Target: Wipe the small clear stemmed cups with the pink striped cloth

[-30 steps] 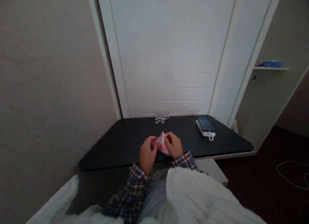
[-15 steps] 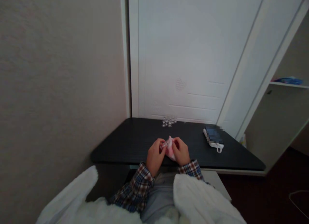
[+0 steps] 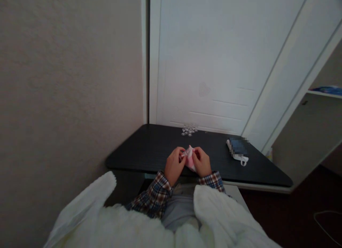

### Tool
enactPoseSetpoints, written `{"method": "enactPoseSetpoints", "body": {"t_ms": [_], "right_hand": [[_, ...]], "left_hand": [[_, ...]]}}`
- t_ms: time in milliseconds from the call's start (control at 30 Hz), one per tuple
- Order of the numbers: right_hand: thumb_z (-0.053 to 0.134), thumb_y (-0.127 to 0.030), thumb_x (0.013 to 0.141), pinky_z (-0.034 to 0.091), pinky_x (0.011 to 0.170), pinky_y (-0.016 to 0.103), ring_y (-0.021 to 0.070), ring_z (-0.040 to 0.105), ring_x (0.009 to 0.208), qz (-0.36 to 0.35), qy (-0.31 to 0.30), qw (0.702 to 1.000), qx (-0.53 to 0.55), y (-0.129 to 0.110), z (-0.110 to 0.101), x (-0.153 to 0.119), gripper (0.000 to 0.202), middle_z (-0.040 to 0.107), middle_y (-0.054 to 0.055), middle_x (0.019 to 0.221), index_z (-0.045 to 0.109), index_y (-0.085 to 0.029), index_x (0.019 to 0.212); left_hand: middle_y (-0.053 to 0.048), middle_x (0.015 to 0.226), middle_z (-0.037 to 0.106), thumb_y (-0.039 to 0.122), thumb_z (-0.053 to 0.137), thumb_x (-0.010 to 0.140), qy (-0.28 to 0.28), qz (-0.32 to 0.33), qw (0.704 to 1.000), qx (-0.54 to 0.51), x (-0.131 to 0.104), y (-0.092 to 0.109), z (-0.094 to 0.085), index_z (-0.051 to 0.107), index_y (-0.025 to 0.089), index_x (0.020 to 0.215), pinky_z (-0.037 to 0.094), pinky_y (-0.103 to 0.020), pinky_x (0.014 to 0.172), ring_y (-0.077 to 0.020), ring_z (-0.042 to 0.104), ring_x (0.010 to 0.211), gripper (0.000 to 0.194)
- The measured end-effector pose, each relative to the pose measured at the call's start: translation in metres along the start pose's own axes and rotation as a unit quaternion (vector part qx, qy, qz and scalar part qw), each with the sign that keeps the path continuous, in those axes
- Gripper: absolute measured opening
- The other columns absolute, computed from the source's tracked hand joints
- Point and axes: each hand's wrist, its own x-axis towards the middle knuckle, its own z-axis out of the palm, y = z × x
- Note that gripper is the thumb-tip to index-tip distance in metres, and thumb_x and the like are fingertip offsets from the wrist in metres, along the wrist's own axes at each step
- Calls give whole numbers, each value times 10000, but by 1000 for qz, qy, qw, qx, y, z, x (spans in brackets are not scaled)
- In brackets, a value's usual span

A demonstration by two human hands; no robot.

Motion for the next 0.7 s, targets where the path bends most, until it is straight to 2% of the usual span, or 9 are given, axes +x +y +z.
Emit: {"method": "enactPoseSetpoints", "body": {"t_ms": [167, 700], "right_hand": [[403, -275, 835, 437, 637, 245, 144, 576, 680, -2, 0, 1000, 3, 1, -1, 1, 187, 628, 30, 784, 562, -177, 847], [400, -273, 822, 431, 620, 243, 142, 567, 655, -3, 4, 1000, -20, 0, -1, 0, 182, 622, 17, 756, 559, -186, 833]], "left_hand": [[-6, 814, 567, 154, 472, 772, -9, 13, 1000, 2, 1, 1, -1, 526, 203, 943, 432, -258, 673, -136, 547, 736, 186], [-4, 800, 572, 171, 494, 762, -2, 19, 1000, 2, 1, 0, -1, 536, 204, 934, 438, -252, 645, -132, 548, 709, 180]]}}
